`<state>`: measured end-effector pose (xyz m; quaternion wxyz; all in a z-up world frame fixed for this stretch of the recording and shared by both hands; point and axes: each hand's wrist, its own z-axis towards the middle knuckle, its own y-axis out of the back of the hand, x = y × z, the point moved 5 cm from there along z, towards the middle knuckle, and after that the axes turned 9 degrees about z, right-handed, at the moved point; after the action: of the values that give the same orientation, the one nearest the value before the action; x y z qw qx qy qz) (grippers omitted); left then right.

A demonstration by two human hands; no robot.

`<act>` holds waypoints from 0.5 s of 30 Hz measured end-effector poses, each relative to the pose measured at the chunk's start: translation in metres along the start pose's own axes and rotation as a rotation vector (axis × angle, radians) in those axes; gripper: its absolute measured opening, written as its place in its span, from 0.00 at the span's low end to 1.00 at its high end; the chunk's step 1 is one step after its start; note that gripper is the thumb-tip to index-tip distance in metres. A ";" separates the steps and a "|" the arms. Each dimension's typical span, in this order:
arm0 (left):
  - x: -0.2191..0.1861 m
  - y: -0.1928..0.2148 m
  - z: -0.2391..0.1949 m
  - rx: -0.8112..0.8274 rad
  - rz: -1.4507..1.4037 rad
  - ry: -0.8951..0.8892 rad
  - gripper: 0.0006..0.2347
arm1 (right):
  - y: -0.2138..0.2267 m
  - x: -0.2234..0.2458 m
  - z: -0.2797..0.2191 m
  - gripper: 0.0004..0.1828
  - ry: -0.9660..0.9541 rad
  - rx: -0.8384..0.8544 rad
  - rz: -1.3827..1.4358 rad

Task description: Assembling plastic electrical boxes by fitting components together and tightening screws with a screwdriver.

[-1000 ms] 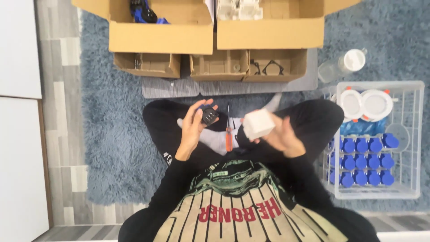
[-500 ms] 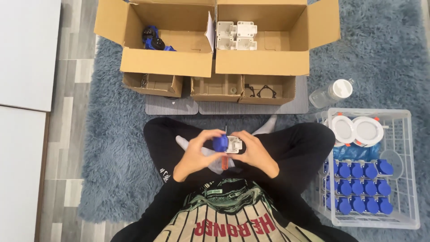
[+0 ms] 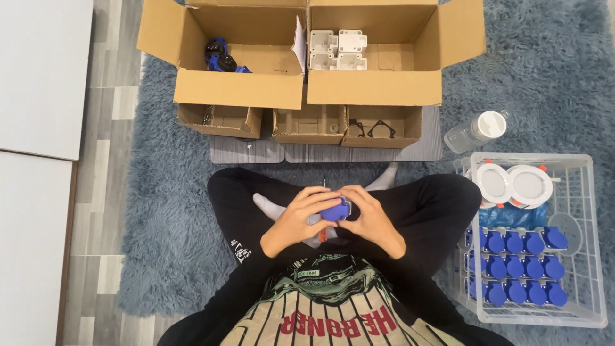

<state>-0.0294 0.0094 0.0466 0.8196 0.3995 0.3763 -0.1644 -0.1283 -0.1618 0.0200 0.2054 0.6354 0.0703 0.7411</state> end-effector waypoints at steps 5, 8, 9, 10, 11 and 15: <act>0.003 0.006 0.003 0.015 -0.056 0.049 0.26 | -0.001 0.007 0.006 0.36 0.006 -0.015 0.004; 0.020 0.005 -0.003 0.005 -0.204 0.179 0.34 | -0.005 0.021 0.017 0.37 0.031 -0.022 0.011; 0.032 0.002 -0.009 0.000 -0.316 0.288 0.38 | -0.006 0.026 0.020 0.39 0.043 -0.019 0.013; 0.036 -0.002 -0.015 0.002 -0.319 0.285 0.38 | -0.009 0.026 0.025 0.39 0.042 -0.021 0.010; 0.043 -0.008 -0.023 0.020 -0.471 0.366 0.37 | -0.012 0.030 0.030 0.37 0.129 -0.025 -0.038; 0.060 -0.012 -0.041 -0.132 -0.572 0.601 0.30 | -0.028 0.046 0.054 0.40 0.319 0.081 -0.155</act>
<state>-0.0165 0.0359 -0.0206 0.6186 0.2554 0.7041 -0.2372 -0.0753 -0.1269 0.0619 0.2223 0.5104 0.1807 0.8108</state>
